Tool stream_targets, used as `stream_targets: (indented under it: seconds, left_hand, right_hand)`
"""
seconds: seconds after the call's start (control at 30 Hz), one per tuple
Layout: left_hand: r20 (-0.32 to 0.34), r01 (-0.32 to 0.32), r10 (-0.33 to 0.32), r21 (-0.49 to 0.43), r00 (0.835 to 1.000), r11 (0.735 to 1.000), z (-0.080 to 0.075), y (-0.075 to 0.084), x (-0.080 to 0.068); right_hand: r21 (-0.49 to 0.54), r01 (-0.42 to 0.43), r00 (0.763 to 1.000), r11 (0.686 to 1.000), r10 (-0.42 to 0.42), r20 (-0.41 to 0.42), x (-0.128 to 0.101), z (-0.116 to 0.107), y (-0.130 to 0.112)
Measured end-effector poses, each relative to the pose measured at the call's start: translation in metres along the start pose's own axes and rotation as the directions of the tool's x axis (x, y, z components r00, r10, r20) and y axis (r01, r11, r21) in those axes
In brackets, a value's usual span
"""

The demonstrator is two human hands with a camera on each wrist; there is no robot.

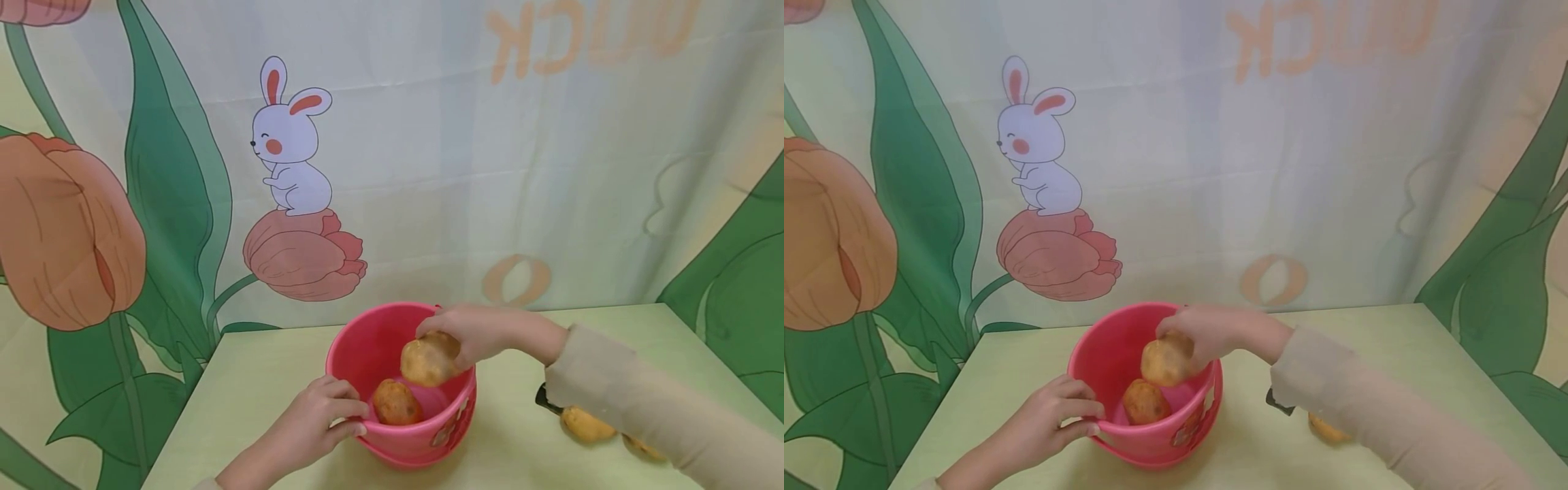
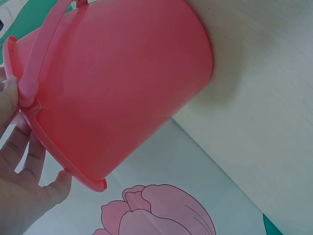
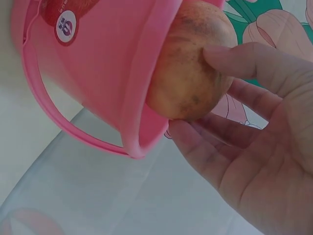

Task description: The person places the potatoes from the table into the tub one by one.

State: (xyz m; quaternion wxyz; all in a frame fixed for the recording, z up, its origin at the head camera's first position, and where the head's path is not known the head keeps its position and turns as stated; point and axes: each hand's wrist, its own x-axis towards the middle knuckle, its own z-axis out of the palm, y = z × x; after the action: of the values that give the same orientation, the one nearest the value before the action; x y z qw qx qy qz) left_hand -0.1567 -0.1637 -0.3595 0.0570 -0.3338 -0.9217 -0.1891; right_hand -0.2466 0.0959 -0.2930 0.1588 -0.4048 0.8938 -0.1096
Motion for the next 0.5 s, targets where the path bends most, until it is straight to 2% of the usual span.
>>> stream_targets:
  seconds: [0.23, 0.5]
  left_hand:
    - [0.0, 0.0, 0.0, 0.009, 1.0, 1.0, 0.001, -0.001, 0.0]
    - [-0.031, -0.034, 0.035, 0.023, 0.999, 0.999, 0.002, -0.002, 0.0]
  right_hand:
    - [0.032, 0.02, 0.999, 0.999, -0.022, 0.039, 0.005, 0.005, 0.0]
    - [0.062, 0.039, 0.995, 0.997, -0.044, 0.086, 0.011, 0.012, -0.001]
